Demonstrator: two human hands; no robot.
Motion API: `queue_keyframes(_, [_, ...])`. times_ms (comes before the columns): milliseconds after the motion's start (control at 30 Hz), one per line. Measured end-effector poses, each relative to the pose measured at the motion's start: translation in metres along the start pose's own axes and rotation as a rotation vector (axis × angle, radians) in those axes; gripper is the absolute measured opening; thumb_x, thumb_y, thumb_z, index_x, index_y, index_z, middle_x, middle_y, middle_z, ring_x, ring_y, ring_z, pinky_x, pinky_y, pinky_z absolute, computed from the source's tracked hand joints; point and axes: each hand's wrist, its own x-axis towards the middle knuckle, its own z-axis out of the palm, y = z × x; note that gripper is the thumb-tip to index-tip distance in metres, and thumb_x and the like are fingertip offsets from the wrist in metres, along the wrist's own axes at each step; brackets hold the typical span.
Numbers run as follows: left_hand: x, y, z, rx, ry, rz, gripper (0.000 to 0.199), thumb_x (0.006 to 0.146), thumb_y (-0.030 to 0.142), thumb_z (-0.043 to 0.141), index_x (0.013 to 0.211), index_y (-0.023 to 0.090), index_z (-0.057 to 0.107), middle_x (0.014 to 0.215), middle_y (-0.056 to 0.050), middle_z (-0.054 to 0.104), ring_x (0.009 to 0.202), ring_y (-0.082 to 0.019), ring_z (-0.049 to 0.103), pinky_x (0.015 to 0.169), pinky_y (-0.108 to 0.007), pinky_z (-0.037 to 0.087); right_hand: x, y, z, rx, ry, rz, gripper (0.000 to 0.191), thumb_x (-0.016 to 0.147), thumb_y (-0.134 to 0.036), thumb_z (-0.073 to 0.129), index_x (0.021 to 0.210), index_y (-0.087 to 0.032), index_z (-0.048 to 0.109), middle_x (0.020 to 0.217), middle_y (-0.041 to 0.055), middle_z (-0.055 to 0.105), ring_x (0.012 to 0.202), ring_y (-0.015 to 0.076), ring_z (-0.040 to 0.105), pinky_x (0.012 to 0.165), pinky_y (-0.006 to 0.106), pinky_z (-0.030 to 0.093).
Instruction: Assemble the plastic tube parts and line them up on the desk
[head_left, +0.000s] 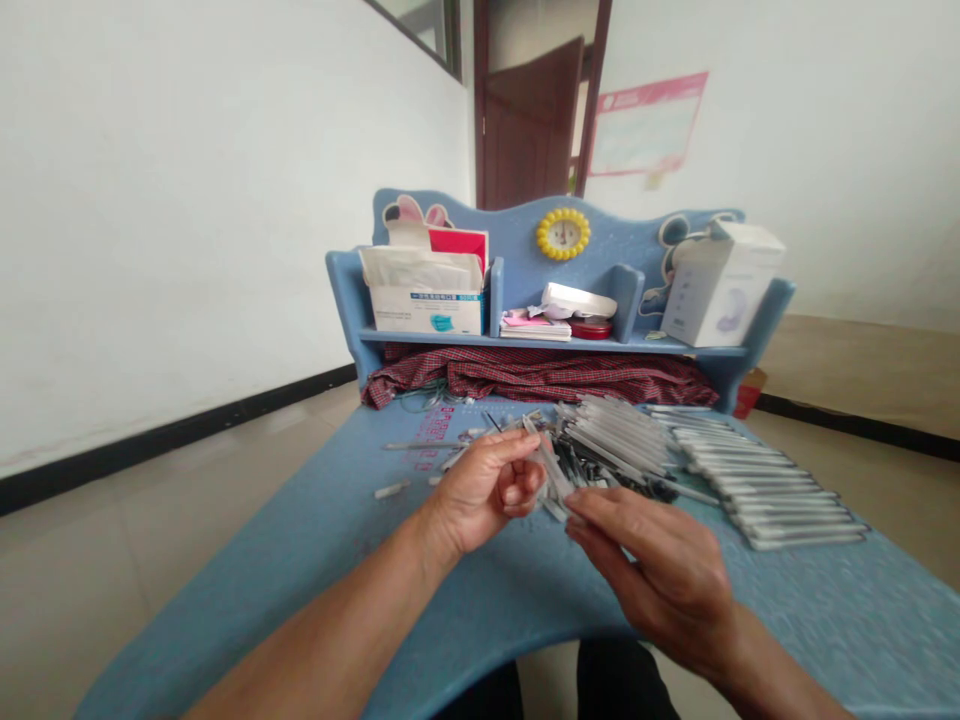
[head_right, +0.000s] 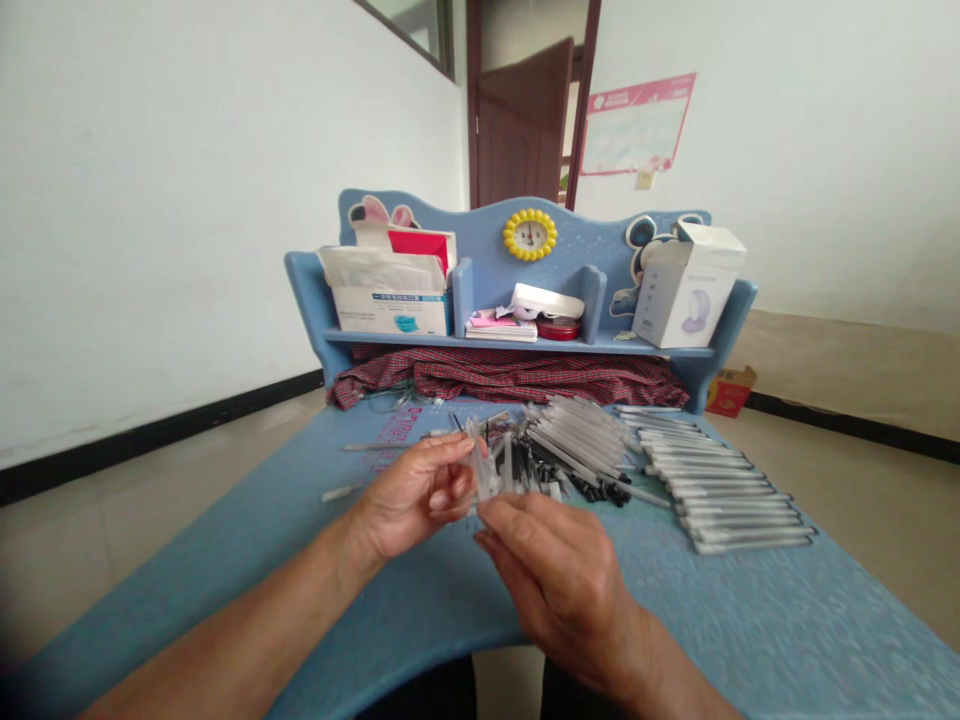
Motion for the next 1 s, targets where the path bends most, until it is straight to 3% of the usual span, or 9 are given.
queue_keyframes(67, [0.001,0.000,-0.003,0.013,-0.021,0.008,0.011,0.078,0.024,0.058,0.076,0.013,0.055,0.049,0.001,0.056,0.031,-0.002,0.034,0.035,-0.015,0.022,-0.002,0.001,-0.005,-0.076,0.086,0.048,0.030,0.076,-0.009,0.061,0.103,-0.021,0.063,0.084,0.0032,0.072,0.071,0.0155,0.068,0.063,0.023,0.055])
queue_keyframes(167, [0.002,0.000,-0.007,0.026,-0.032,0.020,0.013,0.079,0.024,0.059,0.074,0.013,0.053,0.056,-0.002,0.060,0.035,-0.004,0.041,0.038,-0.015,0.028,-0.004,0.008,-0.017,-0.017,0.240,0.305,0.026,0.077,-0.014,0.063,0.101,-0.024,0.065,0.079,0.0010,0.072,0.068,0.0165,0.069,0.063,0.026,0.056])
queue_keyframes(267, [0.002,0.002,-0.008,0.018,-0.024,0.030,0.011,0.079,0.023,0.060,0.079,0.014,0.053,0.059,-0.002,0.060,0.037,-0.004,0.043,0.039,-0.015,0.029,-0.004,0.018,-0.032,0.266,0.423,0.553,0.019,0.080,-0.020,0.061,0.098,-0.022,0.066,0.076,0.0028,0.072,0.061,0.0171,0.068,0.057,0.030,0.057])
queue_keyframes(367, [0.002,0.003,-0.006,0.003,-0.023,0.052,0.011,0.079,0.023,0.060,0.079,0.015,0.053,0.058,0.000,0.059,0.038,-0.003,0.043,0.040,-0.014,0.030,-0.005,0.026,-0.041,0.530,0.523,0.662,0.014,0.079,-0.022,0.062,0.092,-0.018,0.066,0.075,0.0063,0.071,0.055,0.0182,0.066,0.049,0.031,0.055])
queue_keyframes(600, [0.001,0.000,-0.001,0.029,-0.013,0.043,0.012,0.078,0.023,0.061,0.079,0.015,0.054,0.056,0.000,0.058,0.036,-0.004,0.042,0.038,-0.015,0.029,-0.009,0.028,-0.037,0.681,0.492,0.712,0.013,0.078,-0.022,0.063,0.089,-0.017,0.066,0.074,0.0073,0.072,0.053,0.0185,0.066,0.046,0.031,0.054])
queue_keyframes(1000, [0.003,-0.006,-0.001,0.051,0.021,0.016,0.015,0.075,0.022,0.064,0.076,0.014,0.052,0.056,0.001,0.056,0.035,-0.003,0.039,0.038,-0.015,0.029,-0.006,0.026,-0.022,0.451,0.416,0.660,0.014,0.078,-0.024,0.064,0.089,-0.016,0.065,0.071,0.0047,0.071,0.054,0.0169,0.067,0.051,0.030,0.058])
